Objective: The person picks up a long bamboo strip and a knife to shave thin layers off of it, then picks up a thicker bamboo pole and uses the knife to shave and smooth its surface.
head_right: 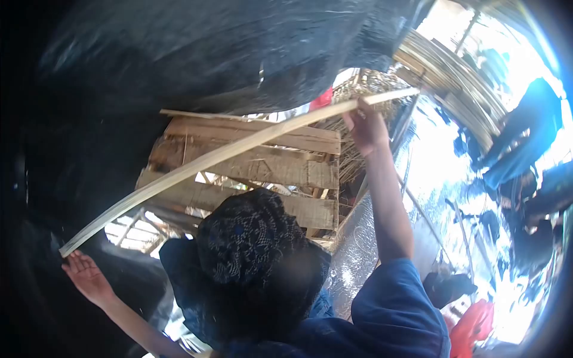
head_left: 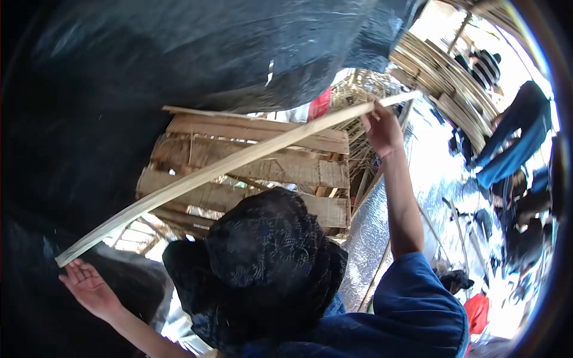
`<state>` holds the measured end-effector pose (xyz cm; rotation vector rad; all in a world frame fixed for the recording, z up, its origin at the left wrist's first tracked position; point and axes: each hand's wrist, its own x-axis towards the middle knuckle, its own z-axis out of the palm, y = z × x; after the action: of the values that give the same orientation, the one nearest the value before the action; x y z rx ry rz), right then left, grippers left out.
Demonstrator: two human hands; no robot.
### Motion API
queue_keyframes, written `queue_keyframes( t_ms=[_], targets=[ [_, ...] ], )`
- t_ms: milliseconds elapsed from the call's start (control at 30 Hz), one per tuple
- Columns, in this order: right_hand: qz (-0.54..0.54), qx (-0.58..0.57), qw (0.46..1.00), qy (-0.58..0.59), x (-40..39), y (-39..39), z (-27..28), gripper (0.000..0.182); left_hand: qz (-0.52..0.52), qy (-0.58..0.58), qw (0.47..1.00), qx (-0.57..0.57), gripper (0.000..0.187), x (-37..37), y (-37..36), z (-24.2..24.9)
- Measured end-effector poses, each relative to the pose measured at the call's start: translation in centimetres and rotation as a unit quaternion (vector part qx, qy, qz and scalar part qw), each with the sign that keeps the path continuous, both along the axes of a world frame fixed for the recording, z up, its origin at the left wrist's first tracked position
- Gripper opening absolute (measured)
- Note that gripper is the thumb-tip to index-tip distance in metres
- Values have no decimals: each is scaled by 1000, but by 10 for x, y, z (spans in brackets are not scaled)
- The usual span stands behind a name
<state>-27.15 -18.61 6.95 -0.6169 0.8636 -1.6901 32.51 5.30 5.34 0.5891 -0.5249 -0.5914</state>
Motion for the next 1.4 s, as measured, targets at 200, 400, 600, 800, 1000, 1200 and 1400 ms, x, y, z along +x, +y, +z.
queue_keyframes(
  t_ms=[200, 400, 600, 800, 1000, 1200, 1400],
  targets=[
    [-149, 41, 986, -59, 10, 94, -18, 30, -51, -29, 996, 74, 55, -148, -82, 84],
    [-239, 4, 969, -59, 49, 186, -28, 34, -284, -83, 950, 98, 45, -271, -113, 69],
    [-403, -107, 905, 79, 34, 239, -24, 39, -423, -26, 904, 55, 35, -327, -116, 50],
    [-569, -229, 772, 167, -15, 277, 21, 40, -550, 65, 816, 164, 21, -389, -105, 48],
    [-585, -285, 700, 294, -15, 293, 39, 26, -635, 72, 739, 214, 25, -453, -135, 46],
    [-381, -264, 791, 400, 31, 255, 11, 21, -695, -61, 685, 210, 20, -477, -110, 36],
    [-277, -213, 790, 504, 72, 218, -13, 9, -654, -167, 697, 243, 23, -442, -120, 25]
  ],
)
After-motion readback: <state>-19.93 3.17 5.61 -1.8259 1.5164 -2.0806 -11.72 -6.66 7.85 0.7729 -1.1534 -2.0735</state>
